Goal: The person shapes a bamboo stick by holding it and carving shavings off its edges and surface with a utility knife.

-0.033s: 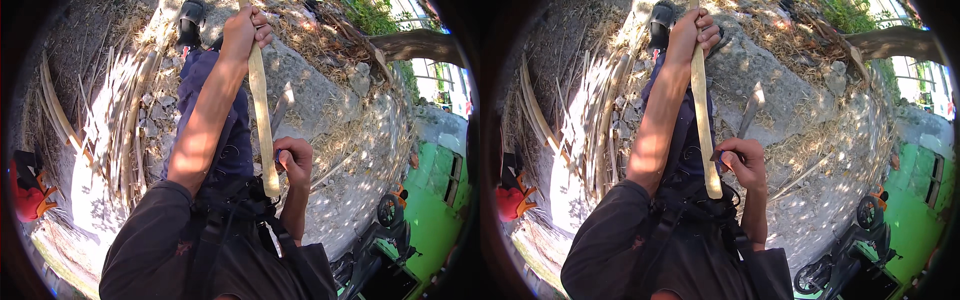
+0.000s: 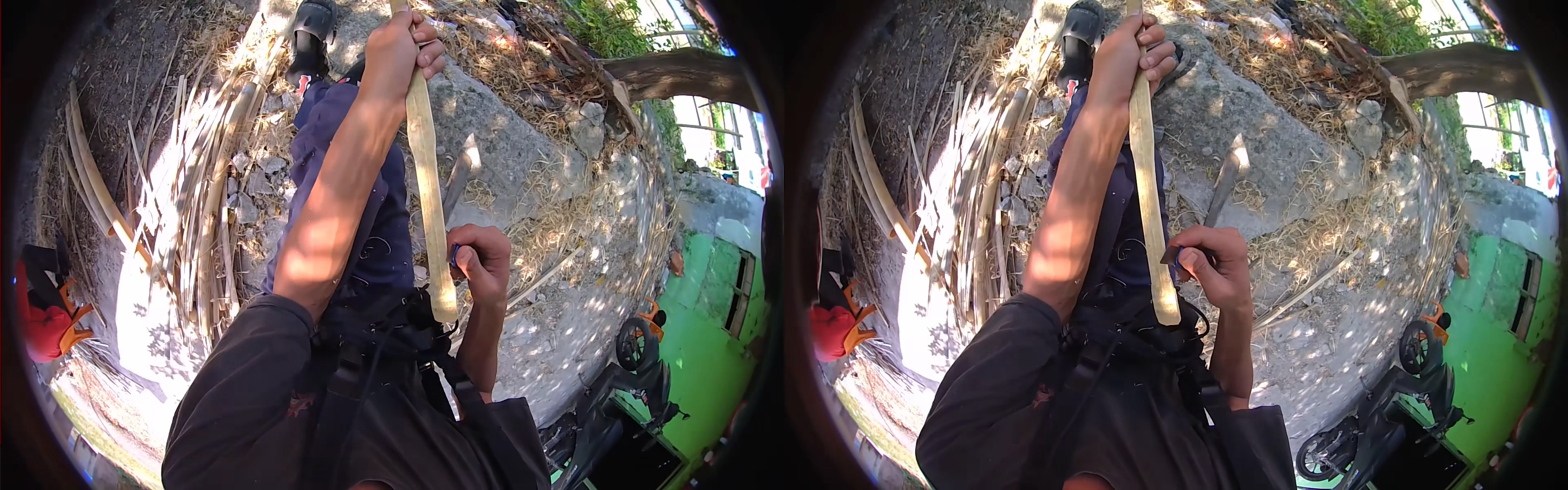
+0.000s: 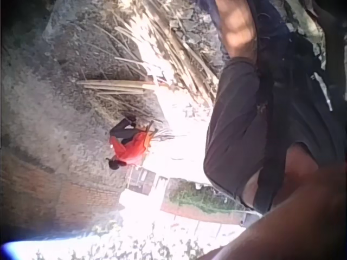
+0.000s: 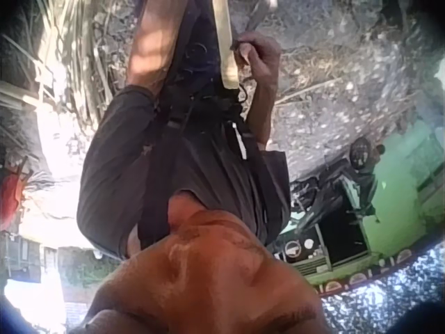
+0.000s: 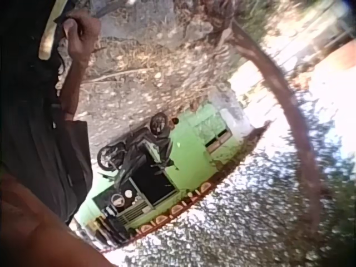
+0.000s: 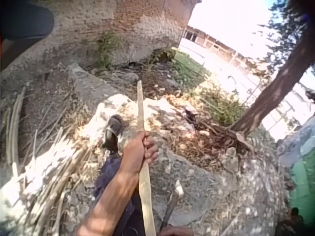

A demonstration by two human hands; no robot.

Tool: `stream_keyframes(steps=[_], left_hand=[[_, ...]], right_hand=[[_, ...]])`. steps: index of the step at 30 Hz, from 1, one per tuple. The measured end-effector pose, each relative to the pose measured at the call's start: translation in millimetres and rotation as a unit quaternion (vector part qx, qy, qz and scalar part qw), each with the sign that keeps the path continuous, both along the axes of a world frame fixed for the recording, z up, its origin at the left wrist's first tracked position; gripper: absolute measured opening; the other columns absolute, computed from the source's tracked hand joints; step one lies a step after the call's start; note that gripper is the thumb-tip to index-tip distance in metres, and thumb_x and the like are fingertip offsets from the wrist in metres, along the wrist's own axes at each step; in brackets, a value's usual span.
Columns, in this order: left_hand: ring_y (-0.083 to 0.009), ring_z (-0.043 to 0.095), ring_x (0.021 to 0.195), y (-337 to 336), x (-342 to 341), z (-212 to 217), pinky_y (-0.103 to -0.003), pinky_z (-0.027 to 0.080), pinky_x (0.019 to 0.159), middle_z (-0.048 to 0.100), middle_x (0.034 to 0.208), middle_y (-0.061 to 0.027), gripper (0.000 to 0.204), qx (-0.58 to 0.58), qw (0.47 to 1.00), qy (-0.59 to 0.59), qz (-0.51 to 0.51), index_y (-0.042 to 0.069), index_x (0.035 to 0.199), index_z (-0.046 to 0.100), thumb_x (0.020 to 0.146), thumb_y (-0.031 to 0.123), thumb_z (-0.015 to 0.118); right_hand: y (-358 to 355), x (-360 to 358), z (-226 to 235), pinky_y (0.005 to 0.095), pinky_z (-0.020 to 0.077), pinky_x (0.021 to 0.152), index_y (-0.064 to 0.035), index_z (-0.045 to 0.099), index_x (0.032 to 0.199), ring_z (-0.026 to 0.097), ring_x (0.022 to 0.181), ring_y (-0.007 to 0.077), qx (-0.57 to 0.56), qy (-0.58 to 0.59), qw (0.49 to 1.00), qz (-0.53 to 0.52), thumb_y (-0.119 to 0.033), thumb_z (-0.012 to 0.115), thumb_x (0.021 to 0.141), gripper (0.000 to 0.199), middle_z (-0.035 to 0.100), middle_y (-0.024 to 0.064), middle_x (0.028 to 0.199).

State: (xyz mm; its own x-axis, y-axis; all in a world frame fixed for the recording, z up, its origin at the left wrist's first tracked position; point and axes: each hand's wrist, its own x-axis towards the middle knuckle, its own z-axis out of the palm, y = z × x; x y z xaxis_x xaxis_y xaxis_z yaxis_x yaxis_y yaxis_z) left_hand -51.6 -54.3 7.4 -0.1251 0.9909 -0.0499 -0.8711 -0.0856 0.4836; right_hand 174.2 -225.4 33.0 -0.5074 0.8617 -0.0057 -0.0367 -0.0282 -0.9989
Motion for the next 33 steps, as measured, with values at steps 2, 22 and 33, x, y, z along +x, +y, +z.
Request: stream_keyframes(steps=[2, 22, 33], left_hand=[[-0.0063, 0.035, 0.053, -1.6, -0.5, 0.0, -0.023, 0.034, 0.042, 0.038, 0.075, 0.0034, 0.015, -0.006, 1.000, -0.005, -0.005, 0.009, 0.099, 0.044, 0.110, 0.019, 0.043], [-0.0097, 0.038, 0.048, -2.0, 9.6, 7.8, -0.028, 0.035, 0.044, 0.040, 0.068, 0.0016, 0.025, -0.066, 0.992, 0.102, 0.010, 0.010, 0.093, 0.043, 0.110, 0.029, 0.043], [-0.0075, 0.036, 0.051, 2.3, 9.8, -7.0, -0.026, 0.033, 0.044, 0.040, 0.075, 0.0023, 0.015, -0.041, 0.998, 0.040, -0.019, 0.005, 0.105, 0.047, 0.107, 0.019, 0.048]], right_hand=[[2.4, -1.0, -1.7, 0.0245, 0.0418, 0.048, 0.0059, 0.070, 0.090, 0.058, 0.053, 0.0081, 0.005, 0.003, 1.000, 0.015, -0.013, 0.064, 0.098, 0.022, 0.068, 0.0071, 0.069], [-13.2, 6.2, -4.4, 0.0226, 0.0316, 0.052, 0.0005, 0.051, 0.110, 0.038, 0.057, 0.0075, -0.167, 0.166, 0.971, -0.050, -0.033, 0.056, 0.107, 0.034, 0.050, 0.0041, 0.077], [-43.0, 10.9, 25.3, 0.0312, 0.0503, 0.069, -0.0008, 0.069, 0.108, 0.062, 0.074, 0.0195, 0.139, -0.124, 0.979, -0.078, -0.005, 0.066, 0.093, 0.016, 0.067, 0.0117, 0.090]])
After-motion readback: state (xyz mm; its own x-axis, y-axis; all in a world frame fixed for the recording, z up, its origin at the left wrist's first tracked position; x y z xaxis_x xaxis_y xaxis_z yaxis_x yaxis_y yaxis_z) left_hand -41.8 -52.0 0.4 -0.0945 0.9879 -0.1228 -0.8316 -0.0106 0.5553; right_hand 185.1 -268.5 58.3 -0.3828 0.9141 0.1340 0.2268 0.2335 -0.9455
